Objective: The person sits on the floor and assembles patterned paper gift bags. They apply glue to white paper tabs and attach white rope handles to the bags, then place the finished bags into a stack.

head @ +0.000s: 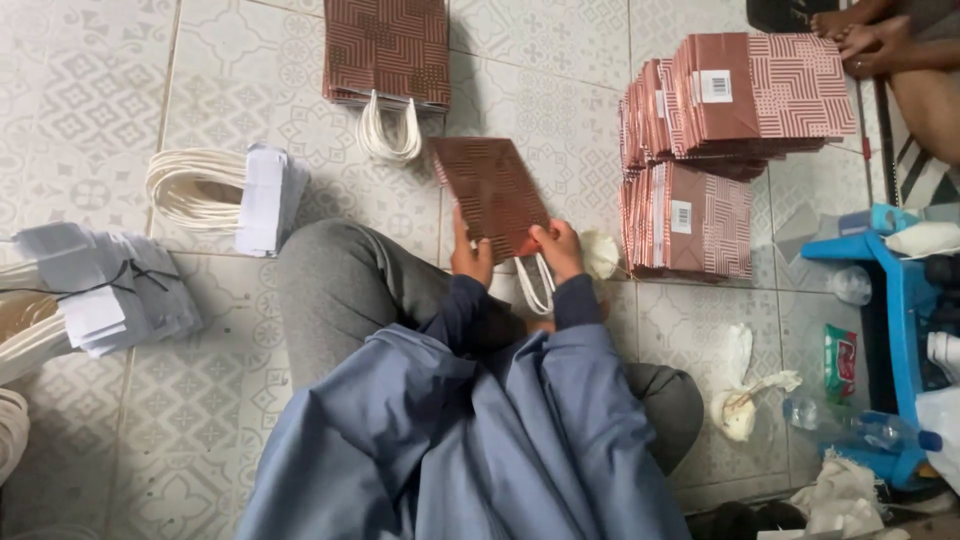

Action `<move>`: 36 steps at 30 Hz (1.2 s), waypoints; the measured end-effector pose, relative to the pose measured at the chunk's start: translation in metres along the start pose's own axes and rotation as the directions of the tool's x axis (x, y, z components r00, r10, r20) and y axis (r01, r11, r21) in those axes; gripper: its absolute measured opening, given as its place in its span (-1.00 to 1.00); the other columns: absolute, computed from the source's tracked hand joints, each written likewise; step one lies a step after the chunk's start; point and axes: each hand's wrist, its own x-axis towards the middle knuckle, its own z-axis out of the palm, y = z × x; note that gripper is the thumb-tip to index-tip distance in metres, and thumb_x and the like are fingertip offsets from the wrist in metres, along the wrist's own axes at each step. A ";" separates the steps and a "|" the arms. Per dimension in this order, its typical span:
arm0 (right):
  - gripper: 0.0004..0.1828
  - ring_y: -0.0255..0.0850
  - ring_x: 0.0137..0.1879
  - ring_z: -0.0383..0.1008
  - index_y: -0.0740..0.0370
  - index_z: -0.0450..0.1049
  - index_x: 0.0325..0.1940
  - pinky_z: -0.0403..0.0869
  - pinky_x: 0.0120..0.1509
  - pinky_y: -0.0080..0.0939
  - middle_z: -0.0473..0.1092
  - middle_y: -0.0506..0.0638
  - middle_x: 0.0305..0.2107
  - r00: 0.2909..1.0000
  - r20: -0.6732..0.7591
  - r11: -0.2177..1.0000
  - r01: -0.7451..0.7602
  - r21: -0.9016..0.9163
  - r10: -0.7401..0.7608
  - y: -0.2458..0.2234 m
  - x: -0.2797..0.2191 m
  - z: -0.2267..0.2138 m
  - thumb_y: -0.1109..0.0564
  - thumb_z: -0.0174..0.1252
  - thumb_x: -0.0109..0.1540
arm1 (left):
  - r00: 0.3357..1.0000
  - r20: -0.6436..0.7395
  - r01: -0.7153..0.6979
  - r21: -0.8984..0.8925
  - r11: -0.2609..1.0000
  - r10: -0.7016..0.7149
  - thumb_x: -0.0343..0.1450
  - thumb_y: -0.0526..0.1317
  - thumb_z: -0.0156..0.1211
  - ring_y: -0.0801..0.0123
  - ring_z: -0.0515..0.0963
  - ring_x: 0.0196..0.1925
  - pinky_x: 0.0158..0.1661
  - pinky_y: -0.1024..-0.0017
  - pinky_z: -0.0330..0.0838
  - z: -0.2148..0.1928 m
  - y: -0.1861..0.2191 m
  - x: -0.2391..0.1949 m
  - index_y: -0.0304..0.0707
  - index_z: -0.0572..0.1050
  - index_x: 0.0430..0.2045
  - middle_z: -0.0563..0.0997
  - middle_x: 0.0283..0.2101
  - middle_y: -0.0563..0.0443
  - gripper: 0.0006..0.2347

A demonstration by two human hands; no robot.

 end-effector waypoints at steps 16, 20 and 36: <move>-0.37 -0.33 -0.42 0.42 0.25 0.26 0.35 0.47 -0.30 -0.39 0.50 0.13 -0.18 0.967 0.084 0.651 0.097 0.753 -0.240 -0.275 -0.054 -0.001 0.29 0.26 0.21 | 0.782 0.073 -0.570 -0.318 0.758 0.619 0.62 -0.12 0.16 0.08 0.10 0.60 0.56 0.12 0.05 -0.129 0.089 0.218 -0.22 0.16 0.43 0.15 0.52 -0.21 -0.50; -0.47 -0.22 -0.47 0.54 0.26 0.31 0.26 0.53 -0.35 -0.28 0.48 0.08 -0.35 0.924 -0.001 0.626 0.260 0.735 -0.383 -0.311 0.007 0.076 0.23 0.25 0.22 | 0.820 -0.148 -0.569 -0.305 0.764 0.552 0.45 -0.41 0.08 0.17 0.50 0.30 0.25 0.26 0.47 -0.162 0.079 0.266 -0.24 0.29 0.27 0.42 0.29 -0.10 -0.57; -0.44 -0.34 -0.33 0.44 -0.10 0.38 0.36 0.63 -0.19 -0.33 0.31 -0.04 -0.03 0.938 0.023 0.859 0.306 0.411 -0.345 -0.277 -0.004 0.066 -0.13 0.19 0.27 | 0.654 -0.239 -0.548 0.505 0.667 0.718 0.66 -0.24 0.18 0.07 0.19 0.60 0.57 0.18 0.06 -0.175 0.021 0.311 -0.22 0.16 0.44 0.20 0.51 -0.13 -0.55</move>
